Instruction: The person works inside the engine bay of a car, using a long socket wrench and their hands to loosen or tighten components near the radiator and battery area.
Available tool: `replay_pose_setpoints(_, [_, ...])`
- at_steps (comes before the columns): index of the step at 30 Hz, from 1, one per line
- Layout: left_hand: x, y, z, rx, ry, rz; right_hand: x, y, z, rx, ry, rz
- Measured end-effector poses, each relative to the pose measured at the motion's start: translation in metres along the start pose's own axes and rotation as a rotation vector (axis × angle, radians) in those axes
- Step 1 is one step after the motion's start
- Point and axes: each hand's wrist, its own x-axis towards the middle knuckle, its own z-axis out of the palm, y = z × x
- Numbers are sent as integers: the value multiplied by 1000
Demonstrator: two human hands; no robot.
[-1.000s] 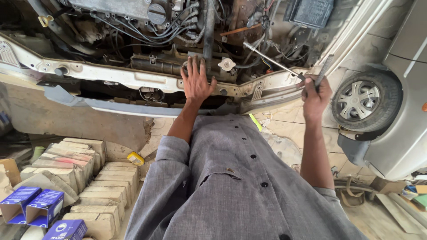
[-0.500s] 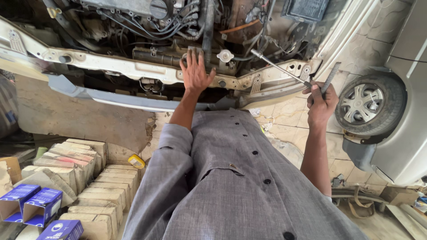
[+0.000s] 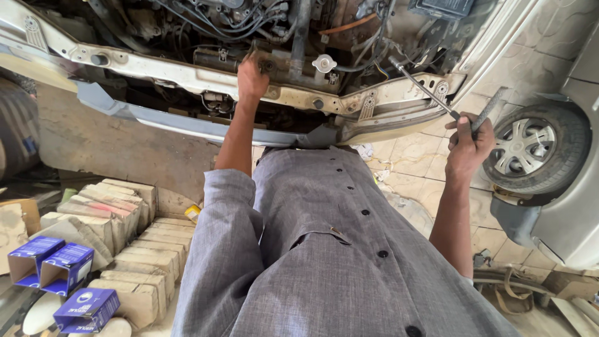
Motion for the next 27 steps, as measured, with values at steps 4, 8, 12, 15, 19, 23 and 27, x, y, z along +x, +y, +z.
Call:
replay_pose_setpoints(4, [1,24,-15,-19,-64,-3,10,0,1,-84,-85,-74])
replay_pose_setpoints(8, [0,38,-17,47,-88,-71,24,-13,7,-195,-164,-142])
replay_pose_setpoints(12, [1,37,-13,157,-124,-74,41,-25,17,-239,-214,-178])
replay_pose_setpoints(15, [-1,30,-12,170,-149,-41,57,-30,24,-297,-247,-215])
replay_pose_setpoints(19, [-8,15,-13,160,-101,49,72,-34,34,-245,-283,-224])
replay_pose_setpoints(23, [-2,-11,-4,-108,155,-181,86,-34,39,-303,-307,-219])
replay_pose_setpoints(27, [2,-20,-10,-335,239,-249,96,-32,42,-319,-313,-206])
